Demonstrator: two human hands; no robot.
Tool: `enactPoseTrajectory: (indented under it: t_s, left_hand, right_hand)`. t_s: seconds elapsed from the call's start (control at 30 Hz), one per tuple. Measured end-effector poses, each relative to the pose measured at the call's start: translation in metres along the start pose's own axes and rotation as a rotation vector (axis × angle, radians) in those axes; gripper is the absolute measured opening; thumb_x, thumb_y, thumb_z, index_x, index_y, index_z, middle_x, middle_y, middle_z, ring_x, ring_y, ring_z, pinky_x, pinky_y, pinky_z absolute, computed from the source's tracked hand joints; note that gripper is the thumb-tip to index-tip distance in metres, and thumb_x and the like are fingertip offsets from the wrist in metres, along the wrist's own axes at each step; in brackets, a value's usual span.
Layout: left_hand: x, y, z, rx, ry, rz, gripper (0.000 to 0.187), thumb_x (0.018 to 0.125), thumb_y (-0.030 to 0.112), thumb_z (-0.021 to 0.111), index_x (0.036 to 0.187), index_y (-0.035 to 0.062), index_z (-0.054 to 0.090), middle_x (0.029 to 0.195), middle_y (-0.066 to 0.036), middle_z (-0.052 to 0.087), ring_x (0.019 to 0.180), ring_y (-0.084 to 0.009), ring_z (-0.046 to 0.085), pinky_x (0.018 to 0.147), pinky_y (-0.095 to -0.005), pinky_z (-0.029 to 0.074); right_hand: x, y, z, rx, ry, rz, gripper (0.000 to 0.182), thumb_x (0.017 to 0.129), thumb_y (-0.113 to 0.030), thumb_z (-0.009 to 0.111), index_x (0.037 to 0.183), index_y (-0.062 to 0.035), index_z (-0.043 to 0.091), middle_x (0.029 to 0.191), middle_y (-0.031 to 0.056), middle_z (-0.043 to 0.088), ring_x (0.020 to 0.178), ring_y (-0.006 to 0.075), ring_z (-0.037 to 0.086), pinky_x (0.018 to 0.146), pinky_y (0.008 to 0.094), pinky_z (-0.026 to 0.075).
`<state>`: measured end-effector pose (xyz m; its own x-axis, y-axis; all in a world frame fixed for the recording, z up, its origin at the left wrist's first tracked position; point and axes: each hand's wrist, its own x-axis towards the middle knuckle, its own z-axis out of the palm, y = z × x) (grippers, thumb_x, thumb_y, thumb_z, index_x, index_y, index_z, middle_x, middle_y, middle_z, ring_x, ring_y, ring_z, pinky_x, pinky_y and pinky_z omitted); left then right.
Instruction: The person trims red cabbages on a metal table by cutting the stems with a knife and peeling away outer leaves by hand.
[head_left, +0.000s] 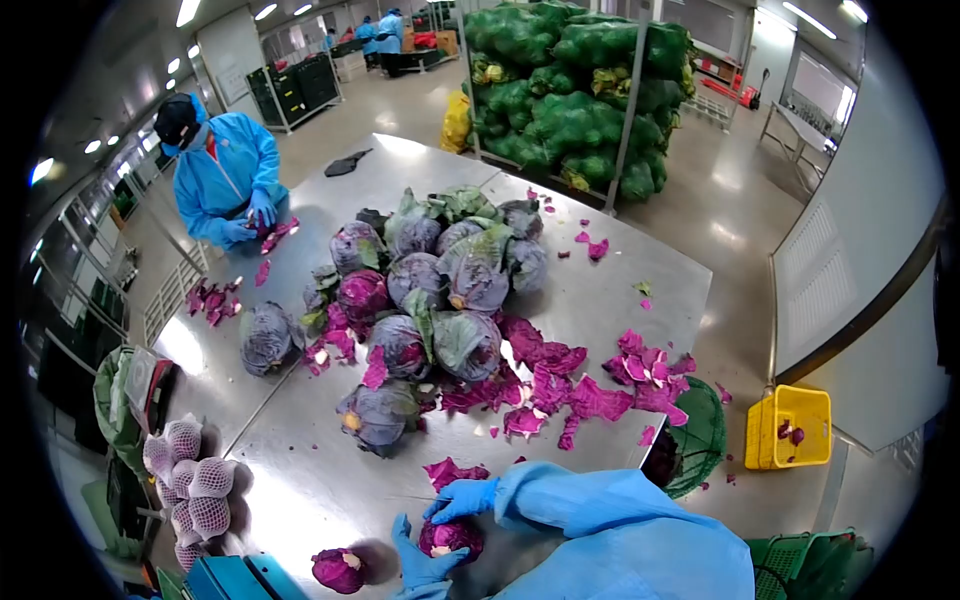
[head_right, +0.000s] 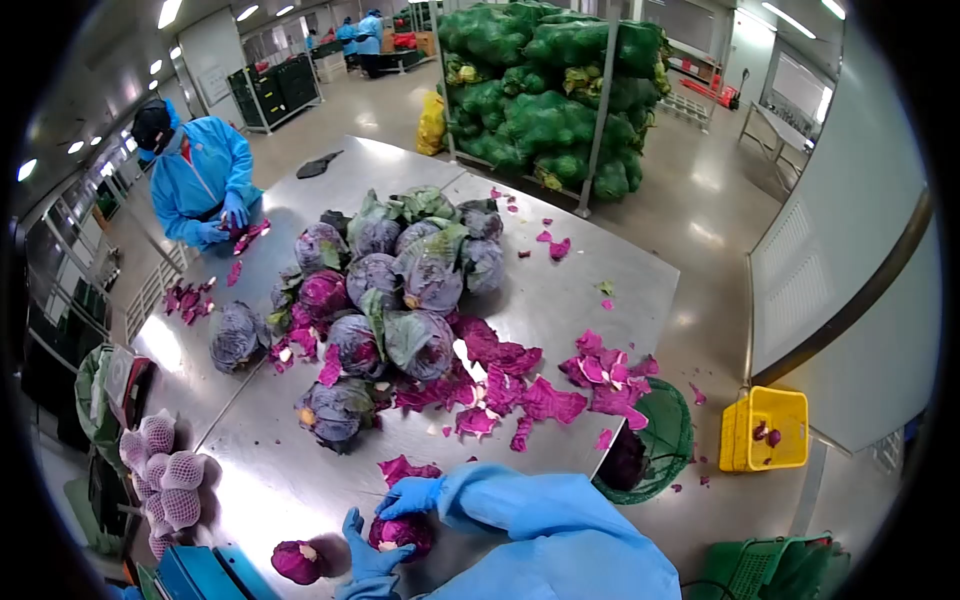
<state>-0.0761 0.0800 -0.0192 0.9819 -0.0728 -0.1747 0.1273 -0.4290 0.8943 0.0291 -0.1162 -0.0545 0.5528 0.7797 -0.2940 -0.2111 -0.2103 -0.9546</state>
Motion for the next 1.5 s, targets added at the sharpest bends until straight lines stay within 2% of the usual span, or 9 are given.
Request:
enactPoseTrajectory:
  t_s: [0.17,0.37,0.4,0.5,0.77,0.83,0.97,1.3,1.5]
  left_hand:
    - [-0.031,-0.017,0.016,-0.628,0.241,-0.668,0.098,0.064,0.026,0.088,0.137,-0.0021,0.029,0.132,-0.018,0.042,0.109,-0.0251,0.054,0.093,-0.0368,0.047]
    - [-0.029,-0.037,0.044,-0.445,0.444,-0.285,0.093,0.061,0.023,0.089,0.134,-0.0014,0.038,0.126,-0.012,0.051,0.112,-0.0217,0.053,0.095,-0.0339,0.045]
    - [-0.024,-0.033,0.04,-0.441,0.478,-0.232,0.075,0.063,0.02,0.088,0.124,-0.0001,0.049,0.116,-0.01,0.058,0.103,-0.0196,0.057,0.09,-0.0325,0.047]
    - [-0.023,-0.056,0.036,-0.443,0.53,-0.246,0.053,0.067,0.013,0.084,0.113,0.0015,0.06,0.104,-0.007,0.065,0.092,-0.0178,0.062,0.085,-0.0314,0.05]
    - [-0.007,-0.029,0.013,-0.458,0.435,-0.413,0.067,0.071,0.037,0.081,0.119,-0.0031,0.058,0.112,-0.012,0.063,0.103,-0.0217,0.06,0.09,-0.0348,0.048]
    - [-0.011,-0.021,0.012,-0.698,0.485,-0.56,0.068,0.069,0.036,0.083,0.119,-0.0024,0.057,0.111,-0.013,0.063,0.102,-0.023,0.06,0.09,-0.0339,0.048]
    - [-0.016,-0.029,0.017,-0.956,0.432,-0.471,0.061,0.073,0.018,0.08,0.125,0.0016,0.053,0.114,-0.01,0.061,0.103,-0.0207,0.061,0.092,-0.0347,0.049]
    - [-0.012,-0.021,0.014,-1.168,0.407,-0.535,0.062,0.077,0.016,0.076,0.13,0.0021,0.048,0.121,-0.012,0.059,0.109,-0.024,0.059,0.097,-0.0378,0.047]
    - [-0.021,0.016,0.01,-1.682,0.375,-0.759,0.074,0.076,0.048,0.072,0.137,0.0158,0.043,0.127,-0.013,0.055,0.116,-0.0329,0.054,0.1,-0.0554,0.041]
  right_hand:
    - [-0.017,0.016,0.006,-0.256,0.208,0.046,0.045,0.087,-0.043,0.063,0.113,-0.006,0.065,0.108,0.0141,0.067,0.1,0.0227,0.063,0.087,0.0327,0.048]
    - [-0.028,-0.017,0.034,-0.543,0.209,0.111,0.055,0.085,-0.045,0.065,0.125,-0.0074,0.057,0.108,0.0153,0.065,0.097,0.0243,0.063,0.085,0.0336,0.049]
    - [-0.025,0.011,0.042,-0.364,0.366,-0.185,0.058,0.087,-0.037,0.065,0.133,-0.0076,0.049,0.111,0.0145,0.064,0.099,0.0211,0.061,0.087,0.0329,0.048]
    - [-0.023,0.004,0.043,-0.225,0.221,-0.061,0.059,0.089,-0.03,0.065,0.138,-0.0066,0.042,0.116,0.014,0.062,0.103,0.0176,0.059,0.091,0.0313,0.047]
    - [-0.018,0.012,0.061,-0.392,0.458,-0.087,0.05,0.088,-0.024,0.061,0.133,-0.0037,0.049,0.125,0.0162,0.058,0.113,0.0238,0.057,0.098,0.0345,0.044]
    - [-0.023,-0.007,0.067,-0.319,0.504,-0.07,0.049,0.087,-0.033,0.059,0.128,-0.0079,0.054,0.107,0.0187,0.064,0.088,0.0306,0.065,0.081,0.0386,0.051]
    - [-0.015,0.007,0.073,-0.143,0.61,-0.125,0.044,0.084,-0.023,0.065,0.124,-0.0064,0.058,0.104,0.0129,0.069,0.082,0.0147,0.066,0.077,0.0288,0.052]
    - [-0.012,-0.039,0.049,-0.288,0.486,0.04,0.03,0.08,-0.017,0.068,0.108,-0.0062,0.066,0.077,0.0019,0.063,0.064,0.0068,0.05,0.061,0.0238,0.046]
    - [-0.044,-0.003,0.017,-0.075,0.66,-0.024,0.019,0.081,-0.008,0.064,0.099,-0.0048,0.067,0.088,0.0047,0.07,0.076,0.0091,0.061,0.071,0.0255,0.051]
